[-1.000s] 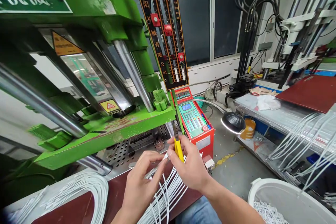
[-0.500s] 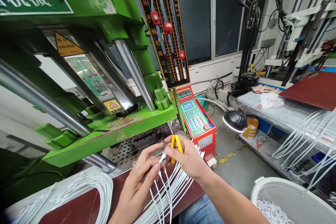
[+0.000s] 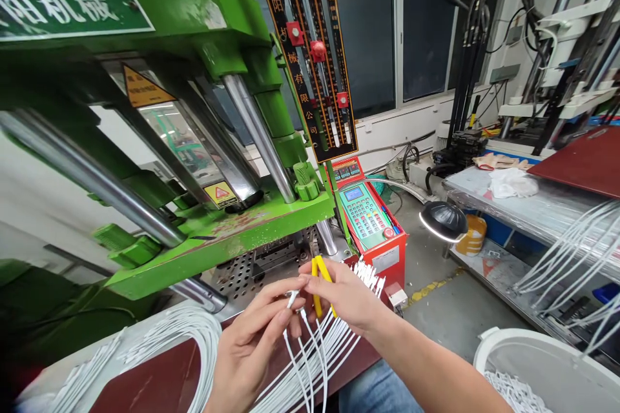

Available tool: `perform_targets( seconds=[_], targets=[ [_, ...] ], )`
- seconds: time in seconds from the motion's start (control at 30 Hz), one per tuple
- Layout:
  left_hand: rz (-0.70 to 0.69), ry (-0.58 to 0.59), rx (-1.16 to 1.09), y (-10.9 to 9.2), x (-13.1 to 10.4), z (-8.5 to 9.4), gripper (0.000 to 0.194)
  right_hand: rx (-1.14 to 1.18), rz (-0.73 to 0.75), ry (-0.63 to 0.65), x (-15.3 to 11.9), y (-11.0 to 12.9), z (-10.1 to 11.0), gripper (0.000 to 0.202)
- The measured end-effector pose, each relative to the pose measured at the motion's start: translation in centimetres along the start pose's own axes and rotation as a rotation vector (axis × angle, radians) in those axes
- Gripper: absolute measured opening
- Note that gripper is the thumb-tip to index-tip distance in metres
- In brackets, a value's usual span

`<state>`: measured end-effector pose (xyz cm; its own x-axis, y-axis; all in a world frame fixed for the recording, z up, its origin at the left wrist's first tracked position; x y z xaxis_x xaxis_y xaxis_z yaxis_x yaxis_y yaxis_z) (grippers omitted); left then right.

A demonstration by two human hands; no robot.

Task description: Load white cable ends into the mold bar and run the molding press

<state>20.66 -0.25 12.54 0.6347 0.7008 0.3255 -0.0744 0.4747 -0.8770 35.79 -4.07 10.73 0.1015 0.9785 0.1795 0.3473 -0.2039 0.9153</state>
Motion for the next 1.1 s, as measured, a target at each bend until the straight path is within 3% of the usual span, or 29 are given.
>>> perform_targets(
  seconds=[0.17, 0.23, 0.33, 0.7, 1.1],
  targets=[
    [0.006, -0.055, 0.026, -0.1, -0.1, 0.6, 0.021, -0.727, 0.307, -0.083, -2.1, 1.8, 0.3, 0.036],
    [-0.007, -0.078, 0.046, -0.2, -0.2, 0.8, 0.022, -0.982, 0.425, -0.058, -3.2, 2.2, 0.1, 0.039],
    [-0.014, -0.113, 0.112, -0.4, -0.1, 1.0, 0.026, -1.189, 0.516, 0.053, -4.5, 2.2, -0.3, 0.041],
    [-0.101, -0.203, 0.276, -0.7, -0.4, 0.8, 0.027, -1.309, 0.540, 0.066, -4.4, 1.5, -0.4, 0.038],
    [-0.191, -0.207, 0.400, -1.0, 0.1, 0.5, 0.021, -1.386, 0.557, 0.058, -4.6, 1.4, 0.2, 0.041]
  ],
)
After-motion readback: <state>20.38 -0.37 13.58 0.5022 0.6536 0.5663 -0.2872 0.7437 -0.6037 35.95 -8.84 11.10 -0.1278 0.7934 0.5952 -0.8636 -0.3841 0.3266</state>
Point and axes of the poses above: each hand's wrist, its own x-axis towards the middle knuckle, its own z-axis out of the back of the hand, y = z × x, the point moved 2 cm from there along x, towards the middle knuckle, and after that the axes turned 10 degrees about z, right-handed, at the moved point
